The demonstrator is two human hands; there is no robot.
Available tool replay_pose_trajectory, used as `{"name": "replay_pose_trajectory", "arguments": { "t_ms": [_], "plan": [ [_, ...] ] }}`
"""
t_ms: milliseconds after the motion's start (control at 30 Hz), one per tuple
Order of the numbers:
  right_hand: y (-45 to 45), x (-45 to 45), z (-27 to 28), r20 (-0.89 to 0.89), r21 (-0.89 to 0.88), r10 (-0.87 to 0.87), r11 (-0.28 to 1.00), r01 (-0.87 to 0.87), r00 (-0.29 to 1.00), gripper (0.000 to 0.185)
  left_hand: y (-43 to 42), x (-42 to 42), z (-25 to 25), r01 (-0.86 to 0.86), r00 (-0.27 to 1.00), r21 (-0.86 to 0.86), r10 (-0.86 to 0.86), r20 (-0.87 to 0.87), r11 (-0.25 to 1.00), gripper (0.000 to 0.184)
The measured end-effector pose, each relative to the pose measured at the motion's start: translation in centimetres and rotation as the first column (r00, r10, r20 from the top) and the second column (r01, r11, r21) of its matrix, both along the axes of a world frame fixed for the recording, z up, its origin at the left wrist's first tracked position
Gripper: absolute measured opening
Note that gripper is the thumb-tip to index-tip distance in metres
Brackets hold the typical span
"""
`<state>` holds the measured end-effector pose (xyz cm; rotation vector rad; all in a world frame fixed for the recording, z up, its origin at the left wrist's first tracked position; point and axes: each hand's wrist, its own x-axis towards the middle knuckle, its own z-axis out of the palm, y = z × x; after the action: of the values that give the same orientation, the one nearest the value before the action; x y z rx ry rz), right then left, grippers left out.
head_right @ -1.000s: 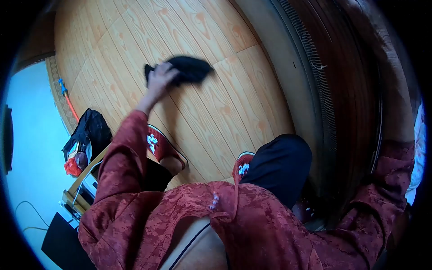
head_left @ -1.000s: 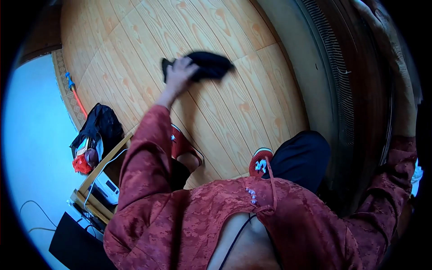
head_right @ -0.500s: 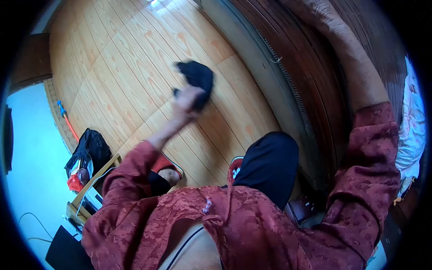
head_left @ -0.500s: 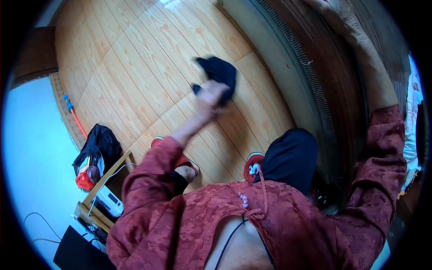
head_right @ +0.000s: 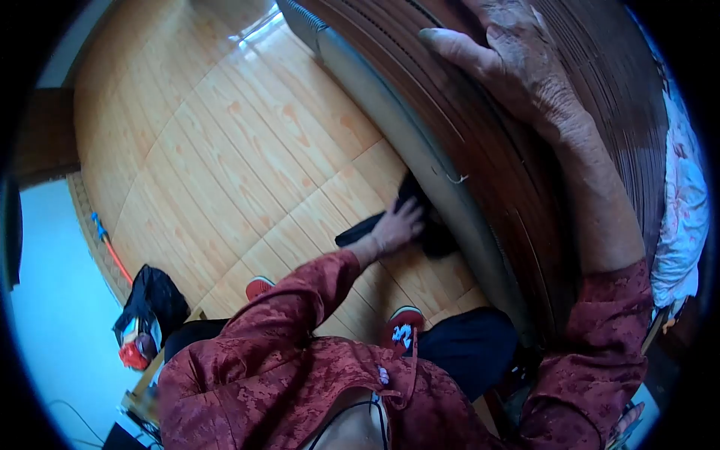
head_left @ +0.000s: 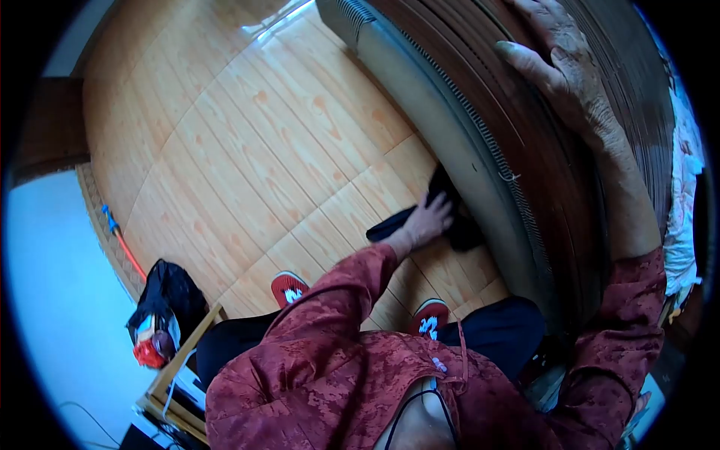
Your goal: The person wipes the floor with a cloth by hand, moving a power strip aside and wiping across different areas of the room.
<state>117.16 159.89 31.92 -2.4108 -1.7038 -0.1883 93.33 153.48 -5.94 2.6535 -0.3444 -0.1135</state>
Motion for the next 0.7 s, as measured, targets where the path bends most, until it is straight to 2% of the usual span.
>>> {"name": "replay_pose_trajectory", "arguments": {
  "t_ms": [33,67,100,167,233,300,333,367,400,433,500,533,567,600,667,700],
  "plan": [
    [-0.1,0.0,0.0,-0.003,0.000,-0.002,1.000,0.002,1.000,0.067,1.8,2.1,-1.5,-0.066,0.998,0.049,0.065,0.019,0.997,0.042],
    [-0.1,0.1,0.1,-0.001,-0.001,-0.003,1.000,0.003,1.000,0.067,4.9,3.9,-0.4,-0.087,0.995,0.049,0.090,-0.050,0.995,0.046],
    [-0.2,-0.1,0.2,-0.009,-0.011,-0.003,1.000,0.003,1.000,0.067,7.6,5.4,-0.7,-0.126,0.990,0.074,0.130,-0.046,0.989,0.042],
    [-0.2,-0.6,0.8,-0.041,-0.039,-0.025,0.999,0.024,0.999,0.067,13.4,8.0,-1.0,-0.238,0.971,0.102,0.238,0.018,0.966,0.048],
    [-0.7,-0.1,-0.1,0.041,-0.045,-0.012,0.999,0.014,0.999,0.066,20.1,10.2,-1.8,-0.362,0.930,0.160,0.343,0.131,0.918,0.050],
    [-0.7,-0.5,-0.3,0.078,-0.062,-0.040,0.997,0.045,0.996,0.067,27.9,12.3,-3.2,-0.447,0.894,0.247,0.419,0.159,0.860,0.045],
    [0.1,0.4,-0.4,0.098,-0.048,-0.017,0.999,0.022,0.995,0.065,31.6,12.5,-2.5,-0.556,0.823,0.103,0.529,0.208,0.825,0.039],
    [0.1,0.5,-0.6,0.119,-0.030,0.000,1.000,0.004,0.993,0.063,34.6,12.1,-3.3,-0.650,0.740,0.105,0.597,0.310,0.752,0.040],
    [0.0,0.6,-0.8,0.139,-0.011,0.015,1.000,-0.014,0.990,0.061,37.0,11.1,-2.0,-0.709,0.703,0.166,0.669,0.240,0.685,0.043],
    [0.0,0.9,-1.0,0.109,-0.027,-0.016,0.999,0.019,0.994,0.069,39.4,9.6,-2.1,-0.757,0.652,0.223,0.731,0.202,0.614,0.043],
    [0.0,1.2,-1.5,0.101,-0.018,-0.023,1.000,0.025,0.995,0.068,43.1,6.3,-1.3,-0.863,0.494,0.166,0.865,0.085,0.476,0.041],
    [0.0,1.3,-1.4,0.095,-0.012,-0.025,1.000,0.026,0.995,0.068,46.1,4.5,-4.0,-0.895,0.446,0.090,0.887,0.117,0.438,0.038],
    [-0.2,1.4,-1.1,0.100,-0.011,-0.030,0.999,0.032,0.994,0.069,47.6,2.6,-2.6,-0.901,0.432,0.073,0.901,0.046,0.428,0.034],
    [-0.2,1.6,-1.0,0.099,-0.016,-0.028,0.999,0.030,0.995,0.069,47.6,2.1,0.1,-0.968,0.243,0.062,0.970,0.022,0.242,0.032],
    [0.1,1.5,-1.0,0.091,-0.022,-0.029,0.999,0.032,0.995,0.070,48.9,0.4,2.6,-0.919,0.393,0.011,0.913,0.112,0.394,0.031],
    [0.1,1.4,-1.0,0.090,-0.023,-0.036,0.999,0.039,0.995,0.070,48.4,0.0,3.8,-0.742,0.496,-0.376,0.832,0.249,0.555,0.027]
  ]
}}
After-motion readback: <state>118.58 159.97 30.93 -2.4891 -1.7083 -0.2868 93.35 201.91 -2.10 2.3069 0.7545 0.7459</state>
